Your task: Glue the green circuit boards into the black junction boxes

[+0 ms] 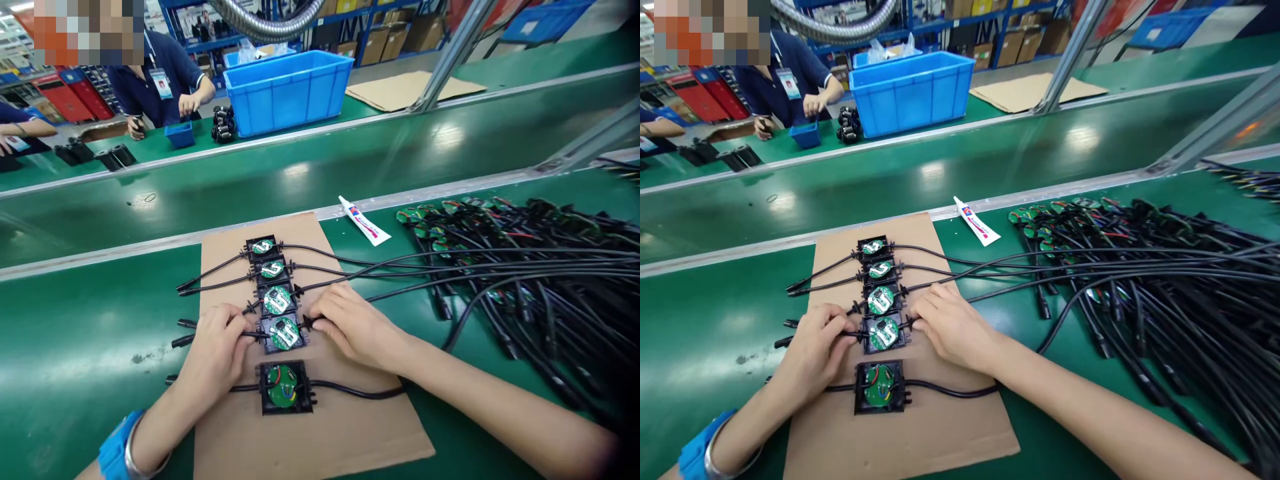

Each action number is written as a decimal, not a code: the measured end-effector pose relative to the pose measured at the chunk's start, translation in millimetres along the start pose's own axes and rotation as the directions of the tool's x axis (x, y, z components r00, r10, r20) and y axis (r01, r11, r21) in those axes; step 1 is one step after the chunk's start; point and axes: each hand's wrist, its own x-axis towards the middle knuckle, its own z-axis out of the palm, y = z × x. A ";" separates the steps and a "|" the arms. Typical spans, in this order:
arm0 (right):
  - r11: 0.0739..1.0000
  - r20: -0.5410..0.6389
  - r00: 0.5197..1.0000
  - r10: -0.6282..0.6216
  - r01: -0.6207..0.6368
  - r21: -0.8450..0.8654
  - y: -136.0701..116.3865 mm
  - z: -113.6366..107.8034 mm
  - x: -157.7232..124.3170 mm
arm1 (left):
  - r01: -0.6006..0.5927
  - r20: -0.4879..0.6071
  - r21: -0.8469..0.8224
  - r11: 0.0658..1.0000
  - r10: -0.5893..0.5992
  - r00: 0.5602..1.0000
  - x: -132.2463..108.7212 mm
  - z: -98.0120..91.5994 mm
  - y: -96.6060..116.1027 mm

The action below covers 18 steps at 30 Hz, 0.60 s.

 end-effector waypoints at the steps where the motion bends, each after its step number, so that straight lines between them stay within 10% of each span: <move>1: 1.000 0.009 1.000 -0.009 0.009 0.028 3.2 2.6 -1.7 | -0.006 0.017 -0.003 1.000 0.006 1.000 1.2 -0.6 -2.7; 9: 0.986 0.002 0.991 -0.135 0.135 -0.095 -26.0 -19.8 -19.9 | -0.019 -0.014 -0.141 0.990 0.017 1.000 -12.7 -22.4 12.2; 18: 0.950 0.175 0.982 -0.073 0.122 -0.287 -53.0 -17.9 -9.4 | -0.038 0.022 -0.054 0.998 0.039 0.999 -0.9 -4.4 17.7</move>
